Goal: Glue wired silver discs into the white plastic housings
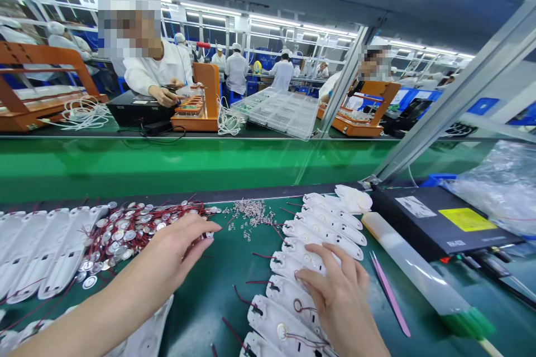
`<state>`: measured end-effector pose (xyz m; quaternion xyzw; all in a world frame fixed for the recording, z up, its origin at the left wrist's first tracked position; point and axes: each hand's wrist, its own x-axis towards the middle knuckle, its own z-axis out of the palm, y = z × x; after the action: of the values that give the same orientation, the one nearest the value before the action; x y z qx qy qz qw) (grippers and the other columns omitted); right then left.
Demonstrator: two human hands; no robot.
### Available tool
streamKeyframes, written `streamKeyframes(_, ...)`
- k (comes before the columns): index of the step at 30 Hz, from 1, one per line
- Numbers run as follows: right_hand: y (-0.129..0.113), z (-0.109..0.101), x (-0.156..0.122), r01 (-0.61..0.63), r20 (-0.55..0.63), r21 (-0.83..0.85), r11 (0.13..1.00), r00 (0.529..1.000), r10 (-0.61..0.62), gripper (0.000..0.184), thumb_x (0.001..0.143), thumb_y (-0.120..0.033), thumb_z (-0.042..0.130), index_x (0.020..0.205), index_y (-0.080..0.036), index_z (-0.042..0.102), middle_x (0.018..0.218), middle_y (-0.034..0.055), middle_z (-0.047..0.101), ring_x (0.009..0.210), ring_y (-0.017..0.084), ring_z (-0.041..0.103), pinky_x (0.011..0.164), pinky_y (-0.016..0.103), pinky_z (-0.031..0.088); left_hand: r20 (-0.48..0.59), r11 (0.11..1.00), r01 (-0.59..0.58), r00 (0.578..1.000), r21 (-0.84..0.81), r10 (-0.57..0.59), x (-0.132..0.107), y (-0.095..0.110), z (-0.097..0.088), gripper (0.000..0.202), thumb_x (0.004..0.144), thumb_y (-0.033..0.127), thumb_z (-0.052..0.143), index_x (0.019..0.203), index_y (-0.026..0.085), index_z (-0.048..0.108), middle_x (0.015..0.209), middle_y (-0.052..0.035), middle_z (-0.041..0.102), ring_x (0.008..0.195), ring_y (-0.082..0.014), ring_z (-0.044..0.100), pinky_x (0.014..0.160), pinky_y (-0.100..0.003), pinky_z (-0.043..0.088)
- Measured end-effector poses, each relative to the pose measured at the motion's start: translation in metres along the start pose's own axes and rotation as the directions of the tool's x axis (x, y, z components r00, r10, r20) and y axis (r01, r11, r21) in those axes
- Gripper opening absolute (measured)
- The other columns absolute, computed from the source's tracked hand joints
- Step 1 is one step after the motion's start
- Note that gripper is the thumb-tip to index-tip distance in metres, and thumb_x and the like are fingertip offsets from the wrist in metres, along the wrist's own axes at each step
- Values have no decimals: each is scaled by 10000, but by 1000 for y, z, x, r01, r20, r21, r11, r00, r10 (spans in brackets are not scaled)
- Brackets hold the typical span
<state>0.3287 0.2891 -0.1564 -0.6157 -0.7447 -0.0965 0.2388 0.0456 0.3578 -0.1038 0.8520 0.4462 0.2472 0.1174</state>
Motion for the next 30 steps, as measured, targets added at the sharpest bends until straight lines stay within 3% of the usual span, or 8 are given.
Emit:
streamKeyframes(10,-6,-4,1,-2,-74,-8,1000,997,2,281,767,-105,466,710,-322,636,1081,-26,584,1092,250,432,877,456,238,-10,998,-34,999,-53,34,-2,14,-3,201,941,327,351,997,281,539,933,0,577,852,-156,548,759,-292,424)
streamKeyframes(16,1,-5,-2,149,21,-107,983,989,-147,266,781,-137,444,741,-335,616,1111,-31,557,1084,262,421,839,462,267,6,1000,0,1000,-30,0,-2,19,-8,244,941,335,340,957,250,568,909,-20,576,827,-164,552,753,-289,433)
streamKeyframes(21,-4,-5,-1,87,2,-98,991,996,-88,306,753,-62,439,709,-305,620,1106,-18,560,1098,277,417,874,491,258,0,999,7,1000,-34,-7,-4,18,-7,263,936,349,336,963,249,577,906,-25,594,821,-177,558,717,-290,435)
streamKeyframes(26,-4,-2,-1,59,8,-70,996,998,-58,312,771,-75,453,736,-322,640,1107,-7,563,1093,288,411,846,502,276,8,991,-4,1000,-136,5,-4,23,-6,244,929,293,353,935,255,594,891,-26,572,803,-163,542,689,-273,422)
streamKeyframes(30,-2,-5,3,56,-43,-58,997,997,-58,299,805,-135,422,689,-314,631,1076,-12,585,1071,287,430,826,501,286,9,951,68,998,-300,-68,-4,38,-3,232,897,260,401,879,255,632,839,-20,580,769,-153,540,671,-258,419)
